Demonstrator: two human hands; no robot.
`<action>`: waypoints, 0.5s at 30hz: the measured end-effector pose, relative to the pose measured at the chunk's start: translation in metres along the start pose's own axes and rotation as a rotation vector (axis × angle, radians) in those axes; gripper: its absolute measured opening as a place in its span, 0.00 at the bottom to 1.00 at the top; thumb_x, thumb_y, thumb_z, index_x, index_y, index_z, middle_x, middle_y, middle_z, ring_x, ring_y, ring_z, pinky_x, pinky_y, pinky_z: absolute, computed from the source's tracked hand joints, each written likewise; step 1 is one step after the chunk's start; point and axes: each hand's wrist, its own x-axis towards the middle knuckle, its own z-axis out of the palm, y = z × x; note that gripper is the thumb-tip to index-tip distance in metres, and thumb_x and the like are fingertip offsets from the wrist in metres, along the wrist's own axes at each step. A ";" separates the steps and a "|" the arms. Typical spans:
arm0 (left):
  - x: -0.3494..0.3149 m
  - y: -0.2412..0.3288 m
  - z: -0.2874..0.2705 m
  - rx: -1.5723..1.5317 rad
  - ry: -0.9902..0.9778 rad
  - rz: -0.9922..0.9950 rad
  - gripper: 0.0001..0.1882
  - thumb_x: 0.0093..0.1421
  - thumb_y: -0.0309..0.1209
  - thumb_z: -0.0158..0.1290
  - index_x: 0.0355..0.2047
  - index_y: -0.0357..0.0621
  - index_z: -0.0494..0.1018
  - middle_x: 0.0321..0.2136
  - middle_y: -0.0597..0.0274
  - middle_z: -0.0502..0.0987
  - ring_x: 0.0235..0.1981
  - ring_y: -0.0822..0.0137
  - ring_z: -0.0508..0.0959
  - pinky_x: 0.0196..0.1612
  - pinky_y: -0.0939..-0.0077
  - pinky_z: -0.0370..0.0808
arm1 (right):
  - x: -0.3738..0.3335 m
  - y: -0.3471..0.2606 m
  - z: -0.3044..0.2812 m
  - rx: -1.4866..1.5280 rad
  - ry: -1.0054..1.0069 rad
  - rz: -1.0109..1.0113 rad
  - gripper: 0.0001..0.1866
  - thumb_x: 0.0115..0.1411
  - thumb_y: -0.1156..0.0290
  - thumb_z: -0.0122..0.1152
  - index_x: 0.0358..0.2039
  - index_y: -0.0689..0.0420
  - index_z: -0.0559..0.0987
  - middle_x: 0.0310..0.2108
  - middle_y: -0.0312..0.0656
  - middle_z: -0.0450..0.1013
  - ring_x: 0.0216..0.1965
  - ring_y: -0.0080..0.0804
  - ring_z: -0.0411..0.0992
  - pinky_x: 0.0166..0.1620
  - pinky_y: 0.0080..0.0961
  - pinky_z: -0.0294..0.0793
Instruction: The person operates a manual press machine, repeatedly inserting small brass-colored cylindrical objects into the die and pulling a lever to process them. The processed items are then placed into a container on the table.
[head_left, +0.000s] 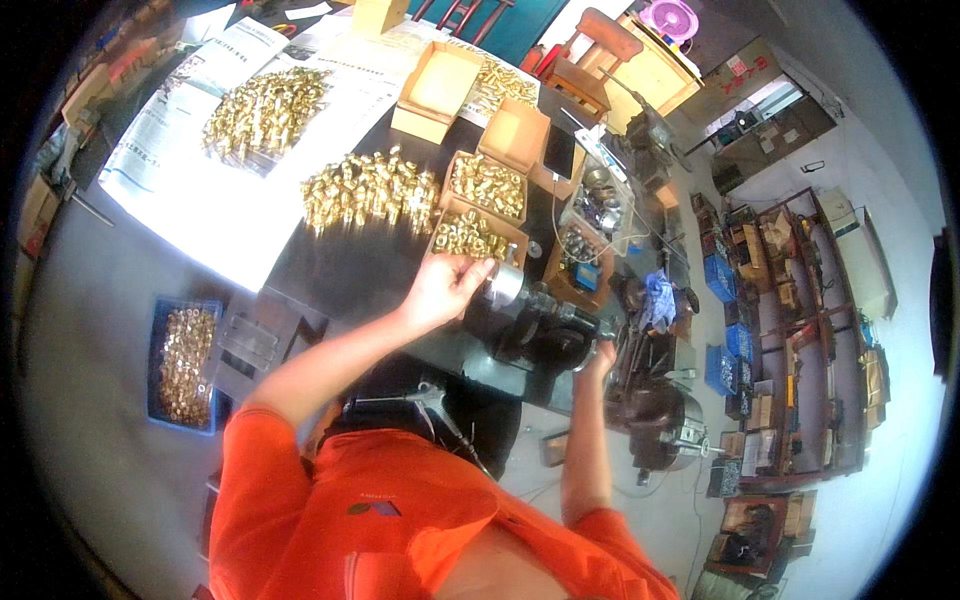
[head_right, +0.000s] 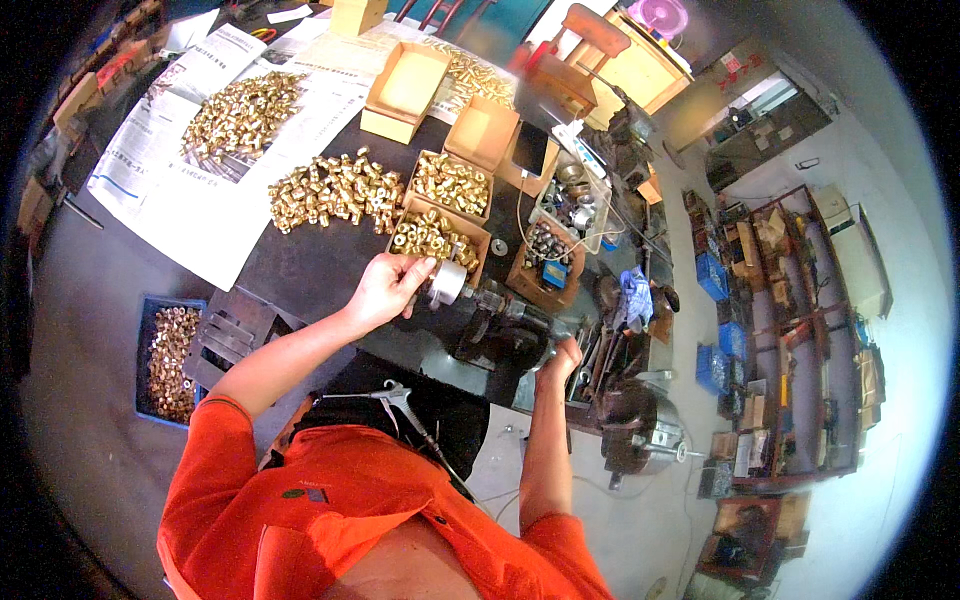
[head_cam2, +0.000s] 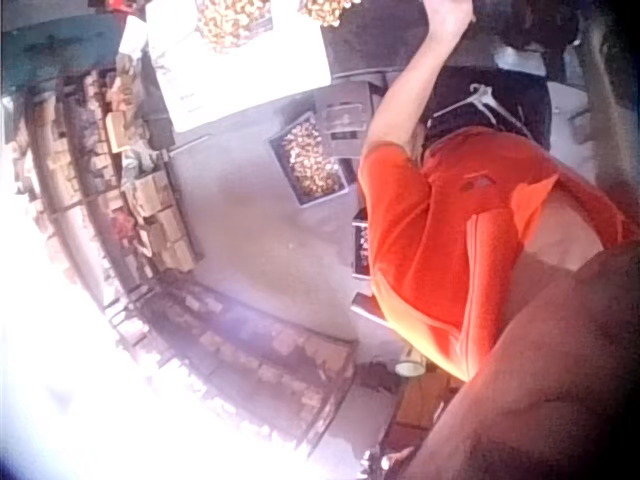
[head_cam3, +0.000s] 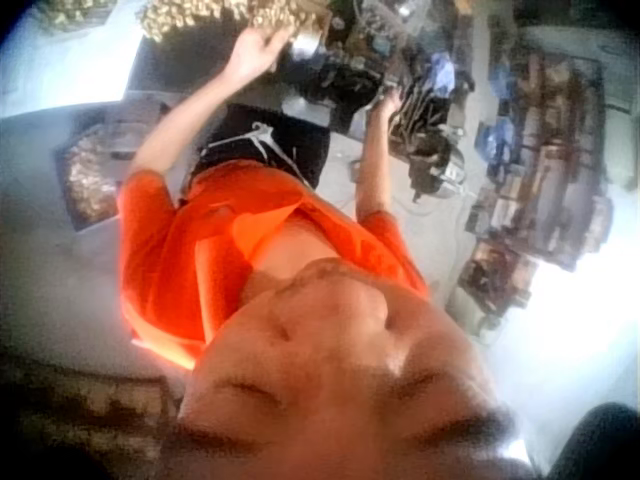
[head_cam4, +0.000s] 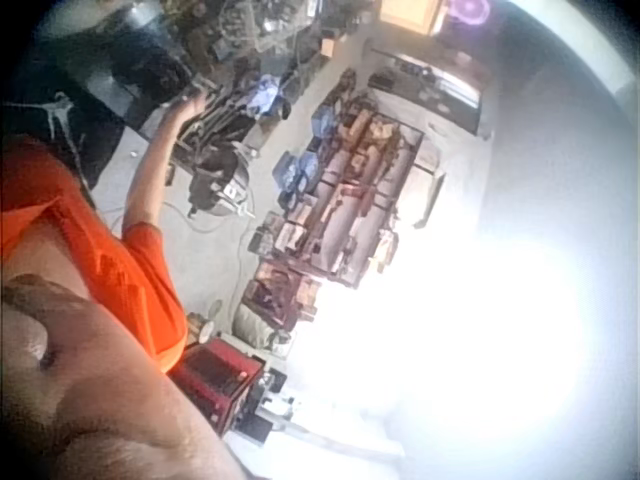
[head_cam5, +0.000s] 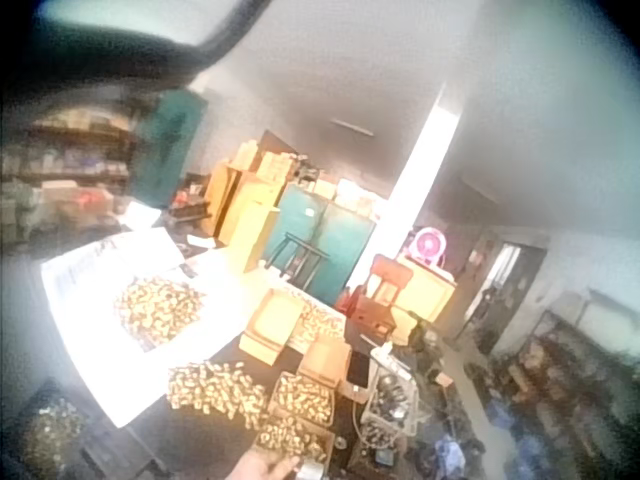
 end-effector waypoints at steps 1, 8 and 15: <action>0.000 0.001 0.000 -0.031 -0.016 -0.033 0.22 0.61 0.40 0.42 0.18 0.35 0.69 0.06 0.65 0.65 0.06 0.75 0.66 0.10 0.79 0.63 | 0.002 0.003 -0.005 0.033 -0.031 -0.004 0.16 0.48 0.67 0.51 0.37 0.61 0.73 0.34 0.38 0.69 0.33 0.31 0.67 0.39 0.31 0.65; 0.000 -0.004 0.003 0.118 0.109 0.092 0.22 0.60 0.40 0.43 0.16 0.35 0.69 0.07 0.62 0.65 0.05 0.74 0.64 0.12 0.76 0.62 | 0.042 0.015 -0.014 -0.145 -0.062 -0.054 0.09 0.49 0.70 0.52 0.27 0.60 0.77 0.27 0.38 0.72 0.29 0.29 0.69 0.35 0.28 0.68; -0.003 0.003 -0.002 0.204 0.194 0.178 0.24 0.60 0.39 0.45 0.12 0.34 0.66 0.06 0.60 0.63 0.06 0.73 0.62 0.13 0.73 0.61 | 0.054 -0.029 0.038 -0.185 -0.090 -0.237 0.10 0.53 0.68 0.50 0.26 0.63 0.75 0.13 0.32 0.61 0.15 0.20 0.60 0.17 0.17 0.56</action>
